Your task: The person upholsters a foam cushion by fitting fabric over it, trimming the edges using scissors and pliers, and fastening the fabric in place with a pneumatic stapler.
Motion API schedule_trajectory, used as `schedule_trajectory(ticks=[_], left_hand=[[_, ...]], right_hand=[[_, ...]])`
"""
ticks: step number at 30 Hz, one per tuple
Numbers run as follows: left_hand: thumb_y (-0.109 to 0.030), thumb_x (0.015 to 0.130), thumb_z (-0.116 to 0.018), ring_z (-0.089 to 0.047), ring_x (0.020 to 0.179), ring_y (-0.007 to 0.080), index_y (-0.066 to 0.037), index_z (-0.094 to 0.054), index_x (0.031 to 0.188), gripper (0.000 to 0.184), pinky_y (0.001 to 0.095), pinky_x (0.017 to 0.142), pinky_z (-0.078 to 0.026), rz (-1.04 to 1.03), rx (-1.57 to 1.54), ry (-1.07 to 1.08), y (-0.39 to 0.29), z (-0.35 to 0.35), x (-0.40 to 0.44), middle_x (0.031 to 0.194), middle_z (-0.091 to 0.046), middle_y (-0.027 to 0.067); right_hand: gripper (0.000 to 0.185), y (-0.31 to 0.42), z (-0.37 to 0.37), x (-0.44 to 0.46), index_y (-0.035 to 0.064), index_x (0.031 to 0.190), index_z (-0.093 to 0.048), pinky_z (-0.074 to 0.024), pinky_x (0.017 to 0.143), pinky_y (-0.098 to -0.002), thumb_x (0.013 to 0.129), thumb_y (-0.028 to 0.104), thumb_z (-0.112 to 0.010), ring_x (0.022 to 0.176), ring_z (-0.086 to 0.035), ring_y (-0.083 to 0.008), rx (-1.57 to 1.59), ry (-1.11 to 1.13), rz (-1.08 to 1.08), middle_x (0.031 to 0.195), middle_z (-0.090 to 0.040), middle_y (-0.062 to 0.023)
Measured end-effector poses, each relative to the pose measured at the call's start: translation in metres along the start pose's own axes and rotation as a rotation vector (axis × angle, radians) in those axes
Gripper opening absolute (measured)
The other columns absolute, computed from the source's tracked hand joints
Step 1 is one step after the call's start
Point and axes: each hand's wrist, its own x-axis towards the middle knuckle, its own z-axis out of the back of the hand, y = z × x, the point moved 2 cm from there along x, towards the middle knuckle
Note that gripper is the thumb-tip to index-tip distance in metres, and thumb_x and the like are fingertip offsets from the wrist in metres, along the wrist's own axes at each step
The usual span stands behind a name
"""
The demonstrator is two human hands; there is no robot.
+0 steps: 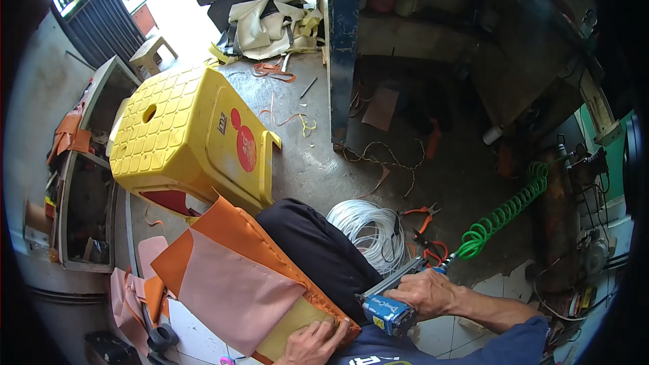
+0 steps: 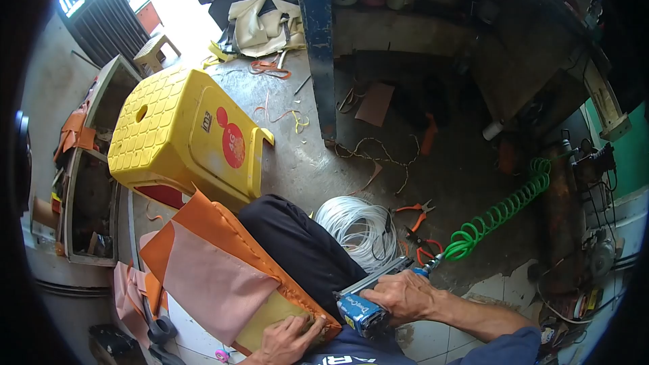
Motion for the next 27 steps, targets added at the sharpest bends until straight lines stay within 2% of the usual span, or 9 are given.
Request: schedule_trajectory(ticks=[3,9,12,15,17,24,27], left_hand=[[-0.018,0.082,-0.065,-0.063,0.082,0.0203,-0.003,-0.067,0.122,0.042,0.0318,0.061,-0.054,-0.119,0.026,-0.059,0.006,-0.008,0.002,0.096,-0.059,0.006],[-0.019,0.088,-0.067,-0.062,0.076,0.0171,-0.001,-0.069,0.109,0.027,0.0293,0.058,-0.054,-0.134,0.156,-0.11,0.003,-0.017,0.006,0.088,-0.059,0.0027],[-0.019,0.09,-0.066,-0.061,0.074,0.0166,-0.001,-0.069,0.107,0.025,0.0284,0.057,-0.053,-0.107,0.179,-0.045,0.002,-0.016,0.006,0.086,-0.059,0.0023],[-0.02,0.09,-0.066,-0.061,0.074,0.0166,-0.001,-0.069,0.109,0.027,0.0282,0.057,-0.053,-0.143,0.106,-0.088,0.005,-0.012,0.005,0.086,-0.059,0.0024],[-0.02,0.089,-0.067,-0.061,0.074,0.0168,0.0,-0.069,0.11,0.029,0.0281,0.057,-0.053,-0.173,0.086,-0.089,0.007,-0.009,0.004,0.086,-0.059,0.0024],[-0.018,0.081,-0.071,-0.059,0.074,0.0174,0.001,-0.069,0.114,0.038,0.0283,0.054,-0.05,-0.198,0.013,-0.061,0.014,-0.004,-0.001,0.086,-0.059,0.0023],[-0.016,0.082,-0.07,-0.058,0.074,0.0174,0.001,-0.07,0.113,0.036,0.0291,0.054,-0.05,-0.181,-0.005,-0.056,0.014,-0.007,-0.003,0.086,-0.058,0.0022]], right_hand=[[0.048,0.006,-0.004,-0.001,0.0101,0.112,-0.065,-0.0575,0.064,-0.0422,0.071,0.029,-0.081,0.077,-0.07,-0.0283,0.047,-0.031,0.011,0.08,-0.071,-0.0087],[0.047,0.01,-0.014,-0.005,0.0107,0.112,-0.065,-0.0565,0.062,-0.0421,0.071,0.028,-0.081,0.077,-0.07,-0.0292,0.133,-0.056,0.042,0.076,-0.068,-0.0095],[0.049,0.01,-0.015,-0.007,0.0108,0.113,-0.065,-0.0562,0.06,-0.0419,0.07,0.028,-0.082,0.075,-0.069,-0.0292,0.096,-0.047,0.047,0.075,-0.065,-0.0097],[0.054,0.009,-0.017,-0.008,0.0105,0.116,-0.065,-0.0559,0.058,-0.041,0.068,0.027,-0.082,0.072,-0.069,-0.0284,0.061,0.012,0.043,0.075,-0.063,-0.0092],[0.04,0.013,-0.022,-0.008,0.0094,0.116,-0.068,-0.0517,0.051,-0.0344,0.077,0.019,-0.071,0.069,-0.063,-0.0187,-0.014,-0.063,0.129,0.068,-0.056,-0.0002],[0.037,0.025,-0.027,0.003,0.0082,0.116,-0.068,-0.0502,0.051,-0.0295,0.081,0.019,-0.067,0.067,-0.059,-0.0144,-0.144,-0.108,0.245,0.069,-0.055,0.0019],[0.036,0.029,-0.025,0.006,0.0084,0.116,-0.068,-0.0503,0.051,-0.0295,0.081,0.019,-0.067,0.067,-0.06,-0.0139,-0.159,-0.112,0.257,0.07,-0.057,0.002]])
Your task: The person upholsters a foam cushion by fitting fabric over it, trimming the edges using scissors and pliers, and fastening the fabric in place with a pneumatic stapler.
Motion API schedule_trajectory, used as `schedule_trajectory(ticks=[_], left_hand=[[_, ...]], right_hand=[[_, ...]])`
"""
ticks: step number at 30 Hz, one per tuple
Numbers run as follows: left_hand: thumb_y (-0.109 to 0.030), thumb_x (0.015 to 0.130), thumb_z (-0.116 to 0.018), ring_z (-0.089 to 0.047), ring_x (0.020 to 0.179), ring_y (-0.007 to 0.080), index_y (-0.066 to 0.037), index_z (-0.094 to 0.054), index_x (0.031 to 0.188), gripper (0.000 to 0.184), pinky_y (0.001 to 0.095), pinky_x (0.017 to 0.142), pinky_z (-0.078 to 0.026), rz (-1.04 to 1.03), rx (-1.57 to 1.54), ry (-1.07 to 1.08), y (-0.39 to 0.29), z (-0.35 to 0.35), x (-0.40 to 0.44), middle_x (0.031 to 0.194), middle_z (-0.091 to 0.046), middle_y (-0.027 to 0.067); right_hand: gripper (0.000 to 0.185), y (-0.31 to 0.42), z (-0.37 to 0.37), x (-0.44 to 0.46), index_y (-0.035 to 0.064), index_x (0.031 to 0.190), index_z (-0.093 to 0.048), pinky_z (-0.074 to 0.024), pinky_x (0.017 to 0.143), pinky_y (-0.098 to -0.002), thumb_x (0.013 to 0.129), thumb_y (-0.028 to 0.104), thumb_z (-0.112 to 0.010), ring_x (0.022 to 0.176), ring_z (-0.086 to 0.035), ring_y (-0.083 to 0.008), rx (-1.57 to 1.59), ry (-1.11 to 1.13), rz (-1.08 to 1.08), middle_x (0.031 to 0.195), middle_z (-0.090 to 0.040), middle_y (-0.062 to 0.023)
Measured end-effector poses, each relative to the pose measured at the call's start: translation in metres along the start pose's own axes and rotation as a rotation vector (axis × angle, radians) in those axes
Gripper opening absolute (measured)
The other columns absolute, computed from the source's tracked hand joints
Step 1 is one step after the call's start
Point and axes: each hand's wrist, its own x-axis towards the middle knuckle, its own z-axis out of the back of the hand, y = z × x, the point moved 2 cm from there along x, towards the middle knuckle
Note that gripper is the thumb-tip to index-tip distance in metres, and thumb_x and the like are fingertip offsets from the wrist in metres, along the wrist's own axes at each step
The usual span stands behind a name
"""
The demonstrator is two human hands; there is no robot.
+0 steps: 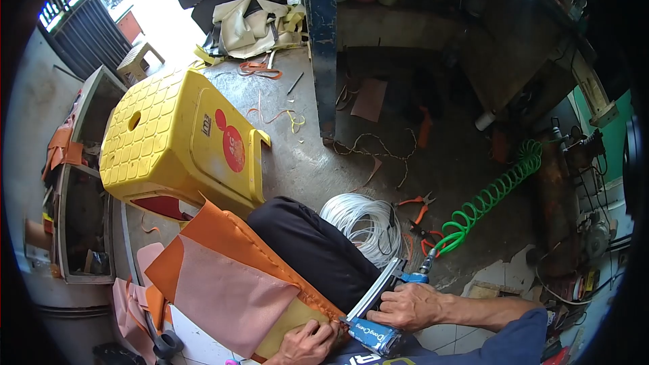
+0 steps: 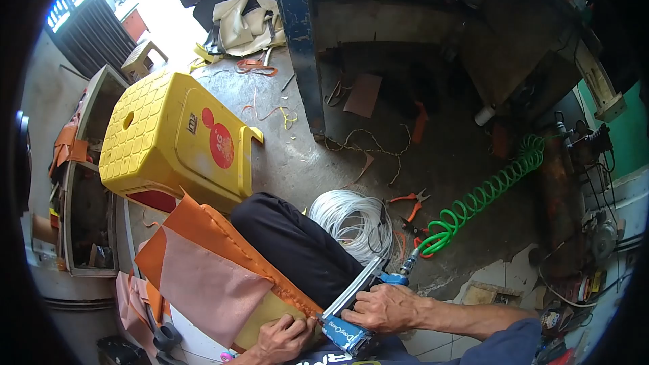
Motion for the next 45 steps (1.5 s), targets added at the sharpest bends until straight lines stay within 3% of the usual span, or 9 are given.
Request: schedule_trajectory(ticks=[16,17,22,25,29,32,37,40,45], left_hand=[[-0.023,0.089,-0.074,-0.068,0.09,0.0256,-0.005,-0.071,0.118,0.034,0.0385,0.074,-0.057,0.166,0.016,-0.221,0.021,0.06,-0.019,0.102,-0.069,0.0113],[-0.015,0.087,-0.071,-0.064,0.07,0.0329,-0.006,-0.064,0.074,0.018,0.0454,0.068,-0.052,0.302,0.032,-0.473,0.034,0.063,-0.024,0.069,-0.062,0.0104],[-0.033,0.096,-0.066,-0.049,0.127,0.035,0.001,-0.052,0.138,0.055,0.0459,0.109,-0.038,0.946,0.355,-0.754,0.108,0.126,-0.084,0.136,-0.049,0.0214],[-0.056,0.098,-0.059,-0.045,0.135,0.032,0.003,-0.028,0.156,0.088,0.0421,0.113,-0.034,1.068,-0.426,-0.85,0.13,0.117,-0.107,0.147,-0.046,0.0215],[-0.056,0.101,-0.053,-0.057,0.119,0.0263,0.005,-0.04,0.144,0.076,0.0371,0.103,-0.044,1.027,-0.608,-0.786,0.138,0.106,-0.111,0.133,-0.056,0.0186],[-0.053,0.101,-0.054,-0.061,0.106,0.0231,0.004,-0.048,0.135,0.067,0.0357,0.094,-0.049,0.999,-0.709,-0.949,0.153,0.087,-0.117,0.12,-0.061,0.015],[-0.042,0.104,-0.047,-0.066,0.099,0.0223,0.0,-0.049,0.137,0.053,0.0378,0.086,-0.056,1.077,-0.841,-1.229,0.135,0.075,-0.101,0.119,-0.062,0.0131],[-0.043,0.105,-0.044,-0.066,0.098,0.0217,0.0,-0.05,0.135,0.053,0.0392,0.087,-0.057,1.003,-1.096,-1.503,0.128,0.074,-0.094,0.116,-0.064,0.0112],[-0.035,0.1,-0.06,-0.062,0.116,0.0286,-0.008,-0.055,0.14,0.048,0.0451,0.098,-0.052,1.021,-1.393,-1.736,0.041,0.044,-0.12,0.131,-0.062,0.0128]], right_hand=[[0.057,-0.066,0.006,-0.037,0.0076,0.118,-0.068,-0.0582,0.07,-0.0408,0.064,0.016,-0.083,0.081,-0.069,-0.0299,0.062,-0.196,-0.473,0.09,-0.071,-0.0121],[0.059,-0.079,-0.01,-0.051,0.0042,0.12,-0.065,-0.0573,0.076,-0.0423,0.065,0.015,-0.082,0.087,-0.068,-0.0324,0.026,-0.196,-0.63,0.095,-0.072,-0.0144],[0.064,-0.159,-0.134,-0.143,-0.0032,0.13,-0.055,-0.0482,0.099,-0.0475,0.07,0.007,-0.073,0.112,-0.058,-0.0416,-0.356,-0.177,-1.078,0.111,-0.064,-0.0268],[0.06,-0.153,-0.163,-0.161,-0.0037,0.134,-0.053,-0.0462,0.098,-0.0516,0.076,0.003,-0.065,0.112,-0.056,-0.0451,-0.382,-0.206,-1.294,0.109,-0.062,-0.0274],[0.028,-0.066,-0.104,-0.058,-0.0012,0.107,-0.07,-0.0534,0.074,-0.0422,0.086,0.017,-0.07,0.081,-0.069,-0.0353,0.301,-0.474,-1.048,0.088,-0.068,-0.0212],[0.059,0.002,-0.076,-0.007,-0.0029,0.12,-0.064,-0.0578,0.075,-0.0383,0.091,0.048,-0.072,0.079,-0.074,-0.0263,0.74,-0.09,-1.041,0.082,-0.071,-0.0165],[0.062,0.041,-0.051,0.029,0.0198,0.156,-0.039,-0.0464,0.109,-0.0493,0.098,0.034,-0.058,0.127,-0.057,-0.0363,0.678,0.04,-0.696,0.145,-0.053,-0.0165],[0.071,0.02,-0.044,0.049,-0.0008,0.143,-0.051,-0.0552,0.089,-0.0383,0.087,0.032,-0.08,0.1,-0.069,-0.0333,0.55,-0.332,-0.451,0.107,-0.07,-0.0207],[0.051,-0.045,0.034,0.098,0.0,0.132,-0.062,-0.0506,0.092,-0.0407,0.086,0.017,-0.078,0.099,-0.065,-0.0333,0.5,-0.587,-0.433,0.117,-0.071,-0.0154]])
